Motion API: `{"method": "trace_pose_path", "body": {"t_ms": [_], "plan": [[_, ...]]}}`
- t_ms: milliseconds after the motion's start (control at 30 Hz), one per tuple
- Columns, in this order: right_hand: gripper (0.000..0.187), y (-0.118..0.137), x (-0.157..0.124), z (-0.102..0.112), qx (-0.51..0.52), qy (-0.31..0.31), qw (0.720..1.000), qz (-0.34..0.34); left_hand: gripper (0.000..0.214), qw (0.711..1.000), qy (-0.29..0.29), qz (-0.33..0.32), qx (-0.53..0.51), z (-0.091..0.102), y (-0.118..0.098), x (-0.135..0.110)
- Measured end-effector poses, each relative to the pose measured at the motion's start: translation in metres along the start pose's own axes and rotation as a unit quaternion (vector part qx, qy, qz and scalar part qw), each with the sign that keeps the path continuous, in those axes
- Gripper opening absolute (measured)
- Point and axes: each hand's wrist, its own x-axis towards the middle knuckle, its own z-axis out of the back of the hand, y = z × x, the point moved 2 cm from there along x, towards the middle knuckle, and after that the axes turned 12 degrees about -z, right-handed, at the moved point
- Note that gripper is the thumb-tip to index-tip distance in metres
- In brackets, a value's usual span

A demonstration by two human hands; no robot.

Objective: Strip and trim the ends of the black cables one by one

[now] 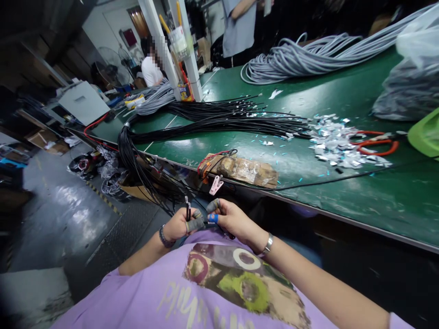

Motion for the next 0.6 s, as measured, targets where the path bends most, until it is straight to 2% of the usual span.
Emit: {"method": "trace_pose_path", "body": {"t_ms": [100, 200, 333, 500, 567, 600], "plan": [[0.024, 0.001, 0.002, 0.002, -0.042, -0.010, 0.996, 0.073, 0.052, 1.000, -0.004, -0.002, -0.006, 0.002, 0.001, 0.000], [0.020, 0.003, 0.001, 0.008, -0.084, -0.045, 0.984, 0.149, 0.055, 0.998, -0.043, 0.004, -0.044, 0.006, 0.004, 0.001], [0.018, 0.007, -0.005, 0.010, -0.185, -0.074, 0.946, 0.256, 0.058, 0.992, -0.077, 0.026, -0.094, 0.011, 0.008, 0.001], [0.010, 0.014, -0.008, 0.002, -0.302, -0.053, 0.883, 0.356, 0.058, 0.992, -0.059, 0.034, -0.105, 0.011, 0.011, 0.001], [0.011, 0.017, -0.007, 0.001, -0.296, -0.025, 0.886, 0.357, 0.059, 0.992, -0.030, 0.047, -0.111, 0.012, 0.012, 0.002], [0.012, 0.017, -0.006, 0.001, -0.279, 0.005, 0.899, 0.338, 0.059, 0.992, -0.001, 0.060, -0.112, 0.013, 0.012, 0.003]]}}
